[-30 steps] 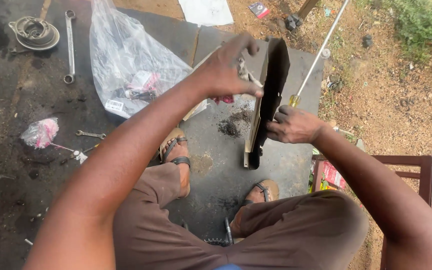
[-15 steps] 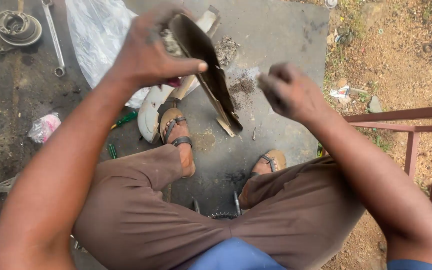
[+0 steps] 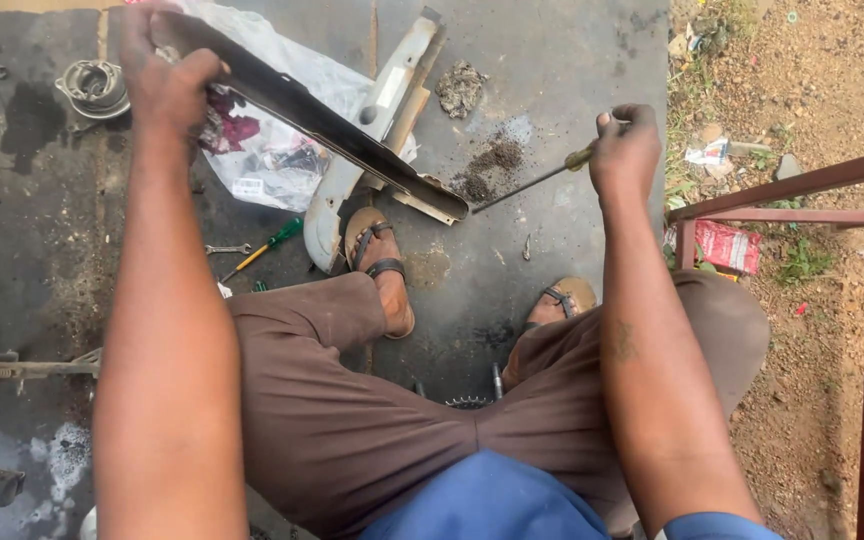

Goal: The recorder cleans grease and dirt from a motorcycle chain guard and sprocket using a screwdriver and a cloth.

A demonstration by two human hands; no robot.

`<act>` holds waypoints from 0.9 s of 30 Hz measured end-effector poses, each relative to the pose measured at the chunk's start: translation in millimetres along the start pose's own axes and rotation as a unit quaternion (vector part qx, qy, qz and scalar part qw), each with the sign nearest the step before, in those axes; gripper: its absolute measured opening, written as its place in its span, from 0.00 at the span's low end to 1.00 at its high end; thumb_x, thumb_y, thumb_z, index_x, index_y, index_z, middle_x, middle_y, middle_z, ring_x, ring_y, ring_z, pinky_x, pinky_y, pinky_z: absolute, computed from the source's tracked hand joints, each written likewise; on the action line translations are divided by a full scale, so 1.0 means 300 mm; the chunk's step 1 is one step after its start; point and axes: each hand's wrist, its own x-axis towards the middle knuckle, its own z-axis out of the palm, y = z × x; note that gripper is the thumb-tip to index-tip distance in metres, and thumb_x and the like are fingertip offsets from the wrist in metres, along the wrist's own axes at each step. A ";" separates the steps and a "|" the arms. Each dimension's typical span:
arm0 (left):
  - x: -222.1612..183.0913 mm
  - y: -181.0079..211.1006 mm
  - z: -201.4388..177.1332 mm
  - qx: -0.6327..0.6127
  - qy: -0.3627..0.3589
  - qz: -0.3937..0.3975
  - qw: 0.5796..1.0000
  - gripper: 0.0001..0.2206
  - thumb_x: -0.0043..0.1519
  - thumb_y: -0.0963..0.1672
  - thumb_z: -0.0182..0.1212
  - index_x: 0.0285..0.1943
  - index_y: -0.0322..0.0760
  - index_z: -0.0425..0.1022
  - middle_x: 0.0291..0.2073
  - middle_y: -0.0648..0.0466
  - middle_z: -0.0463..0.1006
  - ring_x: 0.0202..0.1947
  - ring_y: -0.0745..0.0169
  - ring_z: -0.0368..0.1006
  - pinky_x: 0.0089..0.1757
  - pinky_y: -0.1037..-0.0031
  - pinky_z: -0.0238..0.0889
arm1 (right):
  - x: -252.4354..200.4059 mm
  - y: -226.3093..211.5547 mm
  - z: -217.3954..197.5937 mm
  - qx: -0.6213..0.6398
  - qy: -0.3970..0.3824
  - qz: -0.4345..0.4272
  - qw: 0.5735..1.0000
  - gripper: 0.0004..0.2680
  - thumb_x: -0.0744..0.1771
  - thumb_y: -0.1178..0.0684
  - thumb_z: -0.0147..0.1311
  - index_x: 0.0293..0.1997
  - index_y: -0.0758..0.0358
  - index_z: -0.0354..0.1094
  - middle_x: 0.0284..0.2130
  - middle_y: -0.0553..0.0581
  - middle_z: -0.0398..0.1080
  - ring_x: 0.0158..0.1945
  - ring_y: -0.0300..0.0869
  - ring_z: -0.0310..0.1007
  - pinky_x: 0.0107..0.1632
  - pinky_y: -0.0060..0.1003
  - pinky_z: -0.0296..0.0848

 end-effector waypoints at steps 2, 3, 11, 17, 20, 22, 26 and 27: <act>-0.009 -0.036 -0.026 -0.040 0.023 -0.014 0.999 0.24 0.55 0.40 0.70 0.61 0.32 0.69 0.52 0.48 0.76 0.52 0.57 0.74 0.53 0.66 0.71 | 0.006 0.006 -0.001 -0.049 0.025 -0.056 0.997 0.07 0.69 0.56 0.60 0.47 0.69 0.68 0.33 0.62 0.76 0.31 0.43 0.77 0.34 0.39 0.73; -0.017 -0.032 -0.035 -0.047 0.063 -0.049 0.996 0.22 0.55 0.42 0.72 0.57 0.35 0.69 0.50 0.49 0.75 0.50 0.58 0.73 0.51 0.66 0.70 | 0.002 -0.003 0.002 -0.064 0.038 -0.068 0.995 0.07 0.69 0.56 0.60 0.45 0.69 0.69 0.32 0.62 0.76 0.31 0.43 0.77 0.35 0.39 0.73; -0.016 -0.309 -0.133 -0.098 0.206 -0.114 0.967 0.18 0.61 0.47 0.79 0.44 0.39 0.69 0.46 0.48 0.73 0.47 0.59 0.74 0.51 0.68 0.70 | -0.059 -0.097 -0.001 -0.098 0.034 -0.095 0.990 0.07 0.68 0.55 0.62 0.41 0.68 0.69 0.30 0.61 0.76 0.30 0.44 0.75 0.36 0.41 0.72; -0.004 -0.230 -0.103 -0.139 0.218 -0.113 0.959 0.15 0.59 0.46 0.79 0.38 0.39 0.72 0.38 0.52 0.75 0.39 0.60 0.72 0.45 0.68 0.68 | -0.053 -0.074 0.021 -0.097 0.051 -0.123 0.986 0.07 0.69 0.55 0.61 0.42 0.69 0.68 0.29 0.60 0.74 0.30 0.44 0.74 0.36 0.41 0.72; 0.004 -0.234 -0.096 -0.104 0.221 -0.097 0.965 0.14 0.58 0.47 0.78 0.37 0.41 0.73 0.39 0.55 0.76 0.42 0.62 0.74 0.49 0.68 0.67 | -0.056 -0.057 0.042 -0.085 0.060 -0.115 0.988 0.07 0.69 0.55 0.60 0.42 0.70 0.68 0.29 0.60 0.75 0.32 0.43 0.75 0.37 0.41 0.72; 0.003 -0.226 -0.093 -0.061 0.225 -0.086 0.969 0.14 0.58 0.48 0.78 0.36 0.41 0.73 0.40 0.55 0.76 0.44 0.62 0.74 0.53 0.68 0.67 | -0.064 -0.045 0.059 -0.085 0.065 -0.084 0.991 0.07 0.69 0.55 0.59 0.42 0.70 0.67 0.30 0.60 0.75 0.32 0.43 0.75 0.37 0.41 0.72; -0.002 -0.238 -0.097 -0.056 0.221 -0.070 0.971 0.16 0.57 0.49 0.79 0.36 0.41 0.74 0.40 0.54 0.75 0.45 0.61 0.72 0.52 0.67 0.66 | -0.068 -0.006 0.083 -0.096 0.059 -0.077 0.991 0.07 0.69 0.55 0.60 0.41 0.69 0.68 0.30 0.61 0.75 0.32 0.44 0.75 0.37 0.41 0.72; -0.005 -0.251 -0.100 -0.055 0.218 -0.058 0.973 0.16 0.57 0.49 0.80 0.37 0.40 0.74 0.41 0.54 0.75 0.46 0.60 0.72 0.53 0.66 0.65 | -0.064 0.007 0.082 -0.114 0.062 -0.103 0.986 0.07 0.69 0.56 0.60 0.40 0.70 0.68 0.30 0.61 0.74 0.32 0.44 0.74 0.37 0.42 0.72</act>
